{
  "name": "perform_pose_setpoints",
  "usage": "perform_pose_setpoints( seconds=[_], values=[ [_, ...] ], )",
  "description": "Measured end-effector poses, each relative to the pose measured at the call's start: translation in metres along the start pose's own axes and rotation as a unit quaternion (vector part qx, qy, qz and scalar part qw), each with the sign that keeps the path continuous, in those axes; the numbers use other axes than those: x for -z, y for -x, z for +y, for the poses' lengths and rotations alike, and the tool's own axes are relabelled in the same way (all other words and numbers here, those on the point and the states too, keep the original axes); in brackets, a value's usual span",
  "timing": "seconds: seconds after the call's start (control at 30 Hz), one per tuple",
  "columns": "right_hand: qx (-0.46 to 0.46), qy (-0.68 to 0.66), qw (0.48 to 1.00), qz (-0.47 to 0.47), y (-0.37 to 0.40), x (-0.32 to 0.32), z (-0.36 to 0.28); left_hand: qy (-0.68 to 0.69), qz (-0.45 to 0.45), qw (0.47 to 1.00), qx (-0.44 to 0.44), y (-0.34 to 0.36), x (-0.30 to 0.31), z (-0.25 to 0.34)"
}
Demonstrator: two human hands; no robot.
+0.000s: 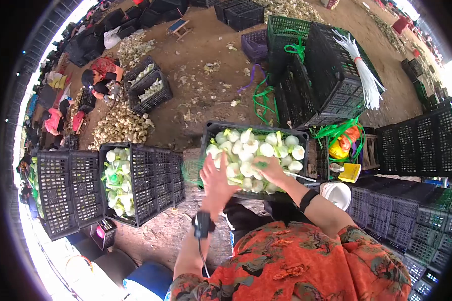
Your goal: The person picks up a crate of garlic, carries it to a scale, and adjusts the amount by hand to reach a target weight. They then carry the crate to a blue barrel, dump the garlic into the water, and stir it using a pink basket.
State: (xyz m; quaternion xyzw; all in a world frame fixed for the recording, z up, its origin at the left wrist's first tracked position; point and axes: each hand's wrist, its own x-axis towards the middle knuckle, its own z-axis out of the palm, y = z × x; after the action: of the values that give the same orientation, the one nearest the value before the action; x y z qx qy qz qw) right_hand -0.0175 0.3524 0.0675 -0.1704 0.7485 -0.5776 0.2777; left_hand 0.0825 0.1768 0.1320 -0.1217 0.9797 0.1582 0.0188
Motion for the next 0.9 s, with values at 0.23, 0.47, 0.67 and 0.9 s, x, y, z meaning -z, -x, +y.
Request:
perform_pose_setpoints(
  seconds=[0.23, 0.47, 0.67, 0.9],
  values=[
    [-0.096, -0.009, 0.986, -0.139, -0.006, -0.008, 0.008, 0.18, 0.015, 0.982, -0.057, -0.028, -0.056, 0.024],
    [-0.003, 0.045, 0.983, -0.179, -0.025, -0.016, 0.053, 0.151, -0.041, 0.984, -0.081, -0.017, -0.049, 0.035],
    [-0.015, 0.087, 0.981, -0.174, -0.018, -0.012, 0.026, 0.094, 0.041, 0.994, 0.033, -0.004, -0.004, -0.011],
    [-0.097, -0.042, 0.974, -0.2, -0.02, -0.016, 0.042, 0.295, 0.012, 0.945, -0.142, -0.04, -0.053, 0.02]
  ],
)
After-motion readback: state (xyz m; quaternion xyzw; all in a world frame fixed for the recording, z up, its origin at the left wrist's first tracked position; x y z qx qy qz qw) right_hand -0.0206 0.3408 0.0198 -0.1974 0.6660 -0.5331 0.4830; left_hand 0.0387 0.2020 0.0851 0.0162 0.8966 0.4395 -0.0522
